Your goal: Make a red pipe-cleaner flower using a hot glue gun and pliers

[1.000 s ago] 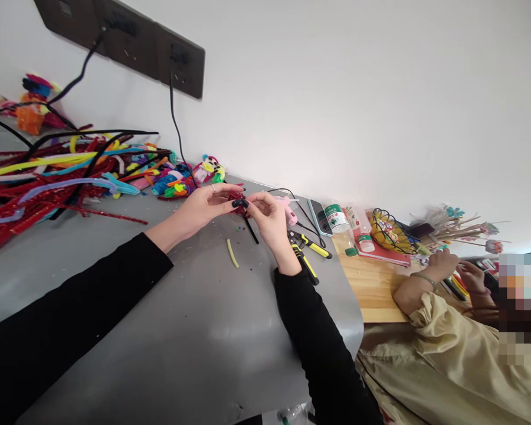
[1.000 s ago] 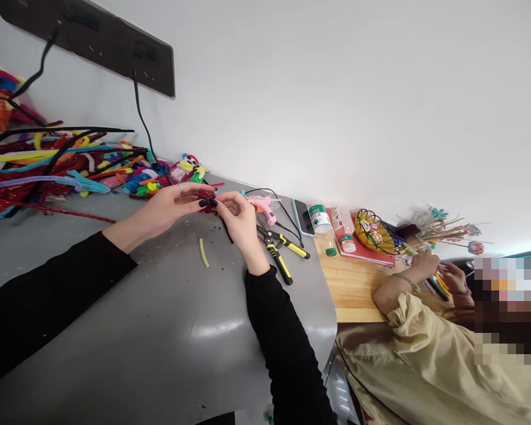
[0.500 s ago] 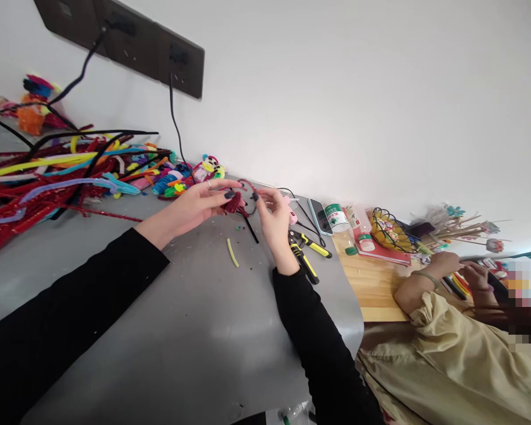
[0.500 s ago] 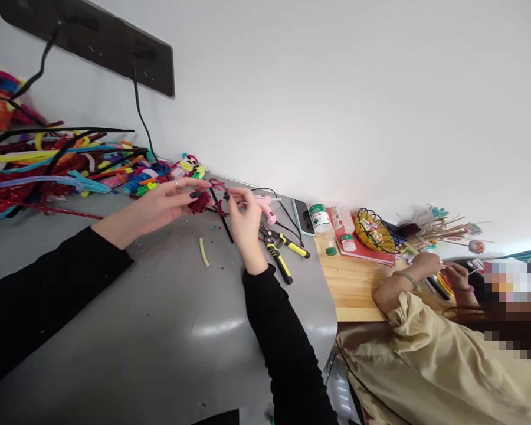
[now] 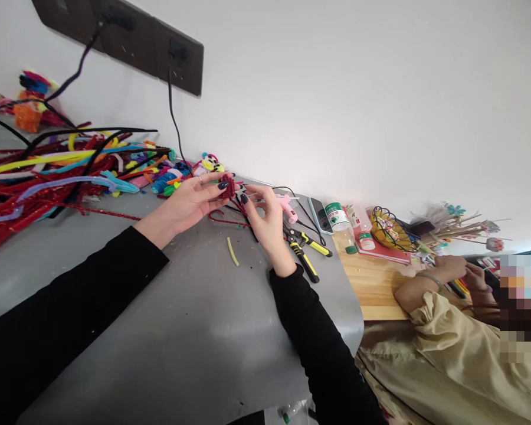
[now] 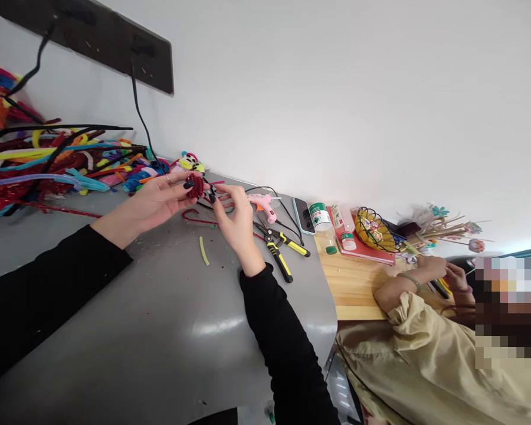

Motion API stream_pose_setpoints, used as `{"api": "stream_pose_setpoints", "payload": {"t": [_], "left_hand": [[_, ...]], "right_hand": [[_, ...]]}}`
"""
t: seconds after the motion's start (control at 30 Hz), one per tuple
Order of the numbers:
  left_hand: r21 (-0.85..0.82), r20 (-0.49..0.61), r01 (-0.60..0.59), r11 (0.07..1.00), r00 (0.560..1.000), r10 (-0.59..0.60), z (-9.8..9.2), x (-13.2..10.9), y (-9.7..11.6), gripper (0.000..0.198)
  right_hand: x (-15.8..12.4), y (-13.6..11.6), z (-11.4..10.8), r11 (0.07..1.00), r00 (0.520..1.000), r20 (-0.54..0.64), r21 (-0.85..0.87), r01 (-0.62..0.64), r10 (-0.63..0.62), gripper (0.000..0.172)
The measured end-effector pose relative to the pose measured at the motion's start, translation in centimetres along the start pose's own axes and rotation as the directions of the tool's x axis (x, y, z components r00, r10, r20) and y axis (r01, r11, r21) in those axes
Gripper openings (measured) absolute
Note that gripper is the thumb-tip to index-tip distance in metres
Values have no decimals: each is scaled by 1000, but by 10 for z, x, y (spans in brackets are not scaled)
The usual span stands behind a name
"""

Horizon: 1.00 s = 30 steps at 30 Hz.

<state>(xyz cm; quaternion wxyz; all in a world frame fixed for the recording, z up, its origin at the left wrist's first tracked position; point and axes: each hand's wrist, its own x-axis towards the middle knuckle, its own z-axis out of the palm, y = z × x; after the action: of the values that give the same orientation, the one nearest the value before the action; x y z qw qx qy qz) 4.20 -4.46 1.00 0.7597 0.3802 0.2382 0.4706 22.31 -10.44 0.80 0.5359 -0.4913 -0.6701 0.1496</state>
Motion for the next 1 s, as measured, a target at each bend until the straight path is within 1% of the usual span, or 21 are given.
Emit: {"api": "stream_pose_setpoints", "payload": {"t": [0.1,0.3,0.43,0.53,0.6,0.63,0.7,0.73,0.77,0.83,0.87,0.93,1.0], "left_hand": [[24,-14,21,1000,1000,-20,3,-2,0,24],[18,-2,16,1000,1000,-16,6,-4,2,25],[25,40,-12,1000,999,11,7,-4,2,23],[18,35,11,1000,999,-11,9,-4,0,21],[9,9,34,999,999,-34,10,-4,-1,20],[9,-16,41,999,999,-41,10,-4,-1,19],[30,-72,43,999,997,-41,9,-3,-1,16],[51,-90,38,998,995,-33,8,-2,-2,14],[74,-101,30,997,995,-22,7,-1,-3,12],[116,-96,6,993,995,5,4,0,-4,13],[129,-89,-4,992,996,16,3,1,-5,15],[141,-78,-13,990,997,25,1,1,-7,17],[141,-81,1,990,997,11,0,1,-8,13]], "right_hand": [[-2,-5,1,1000,999,37,10,19,-19,22],[-2,-6,2,1000,999,40,-6,18,-18,34],[-2,-10,2,996,995,56,-14,87,-86,27],[-1,-9,3,992,991,69,-36,118,-116,25],[1,-3,-2,990,994,31,-93,110,-107,25],[2,2,-6,986,996,-10,-143,89,-91,25],[6,14,-19,960,993,-119,-280,-14,-20,29],[7,21,-27,927,984,-176,-365,-91,27,32],[8,28,-35,869,972,-223,-465,-172,74,34],[9,40,-49,712,942,-280,-623,-325,185,33],[8,46,-54,636,927,-284,-674,-375,245,30],[7,53,-60,518,896,-274,-741,-428,349,29],[7,57,-62,467,882,-245,-774,-428,402,26]]}}
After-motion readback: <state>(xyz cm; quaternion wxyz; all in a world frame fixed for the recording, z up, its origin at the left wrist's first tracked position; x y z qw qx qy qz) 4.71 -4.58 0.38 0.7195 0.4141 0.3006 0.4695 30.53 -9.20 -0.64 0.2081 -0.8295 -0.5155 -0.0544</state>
